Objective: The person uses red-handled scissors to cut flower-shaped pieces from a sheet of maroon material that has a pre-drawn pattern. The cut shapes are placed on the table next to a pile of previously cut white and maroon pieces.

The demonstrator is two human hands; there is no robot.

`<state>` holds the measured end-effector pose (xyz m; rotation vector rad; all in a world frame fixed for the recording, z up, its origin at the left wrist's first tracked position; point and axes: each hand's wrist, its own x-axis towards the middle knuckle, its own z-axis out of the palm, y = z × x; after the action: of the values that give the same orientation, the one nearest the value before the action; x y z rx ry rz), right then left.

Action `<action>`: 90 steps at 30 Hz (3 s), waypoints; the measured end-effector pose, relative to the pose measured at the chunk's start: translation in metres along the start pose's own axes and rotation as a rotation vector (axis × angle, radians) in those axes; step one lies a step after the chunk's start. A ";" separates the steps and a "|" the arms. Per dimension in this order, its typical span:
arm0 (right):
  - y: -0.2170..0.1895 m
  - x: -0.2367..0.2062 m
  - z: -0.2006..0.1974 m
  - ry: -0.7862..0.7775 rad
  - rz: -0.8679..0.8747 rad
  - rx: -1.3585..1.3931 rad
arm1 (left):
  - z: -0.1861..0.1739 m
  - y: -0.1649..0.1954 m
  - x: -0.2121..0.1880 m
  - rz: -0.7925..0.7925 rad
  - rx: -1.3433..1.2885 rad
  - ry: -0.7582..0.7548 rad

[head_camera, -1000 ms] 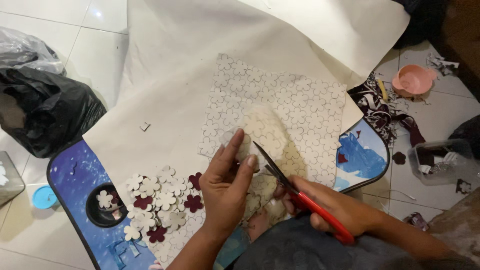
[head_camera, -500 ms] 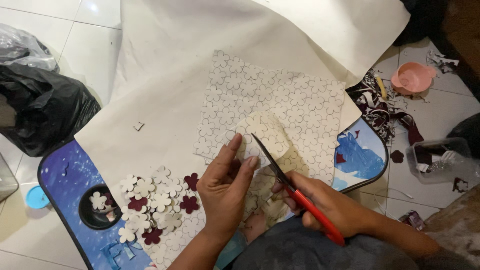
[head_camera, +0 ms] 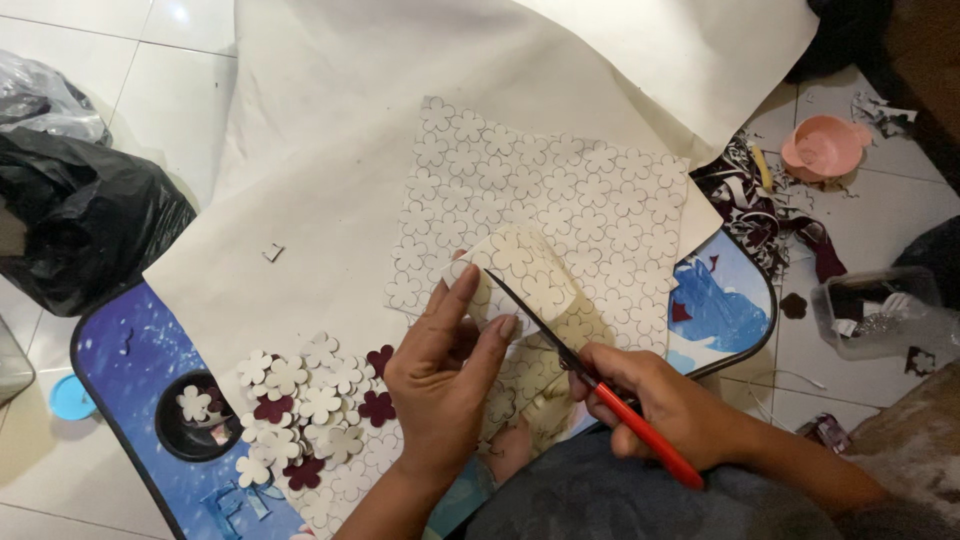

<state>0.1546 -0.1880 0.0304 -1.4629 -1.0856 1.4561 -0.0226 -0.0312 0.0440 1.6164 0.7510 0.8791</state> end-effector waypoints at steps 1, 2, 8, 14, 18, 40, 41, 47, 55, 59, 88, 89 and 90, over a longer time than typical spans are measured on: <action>0.001 0.000 0.000 0.004 0.016 0.005 | 0.000 0.000 0.000 -0.049 -0.020 0.001; 0.003 0.000 0.000 0.008 0.030 0.010 | 0.000 0.000 0.001 -0.096 -0.040 0.002; 0.003 -0.001 0.002 0.022 0.061 0.065 | -0.001 -0.001 0.003 -0.136 -0.097 0.030; -0.008 0.000 0.000 0.019 0.052 -0.046 | 0.002 -0.004 -0.002 -0.081 -0.009 0.009; -0.014 0.000 -0.002 -0.027 -0.030 -0.100 | 0.005 -0.004 -0.013 0.043 0.022 0.004; 0.004 0.004 0.020 0.042 -0.042 0.161 | 0.022 -0.021 -0.026 -0.164 -0.470 0.111; 0.005 0.004 0.020 0.049 -0.043 0.155 | 0.022 -0.020 -0.026 -0.157 -0.477 0.100; 0.015 0.003 0.014 0.075 -0.051 0.084 | 0.015 -0.016 -0.020 -0.179 -0.377 0.085; 0.024 0.001 0.005 0.100 -0.006 0.026 | 0.010 -0.016 -0.017 -0.199 -0.322 0.059; 0.020 0.000 0.004 0.107 -0.005 0.035 | 0.009 -0.016 -0.016 -0.164 -0.339 0.041; -0.006 0.008 -0.011 0.071 -0.096 -0.070 | 0.008 -0.001 -0.016 -0.197 -0.350 -0.144; -0.006 0.008 -0.010 0.072 -0.092 -0.064 | 0.007 0.000 -0.016 -0.199 -0.354 -0.145; -0.006 0.008 -0.011 0.072 -0.087 -0.057 | 0.007 0.001 -0.016 -0.201 -0.357 -0.145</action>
<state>0.1649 -0.1781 0.0334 -1.4778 -1.1405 1.3118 -0.0244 -0.0482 0.0412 1.2502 0.6035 0.6977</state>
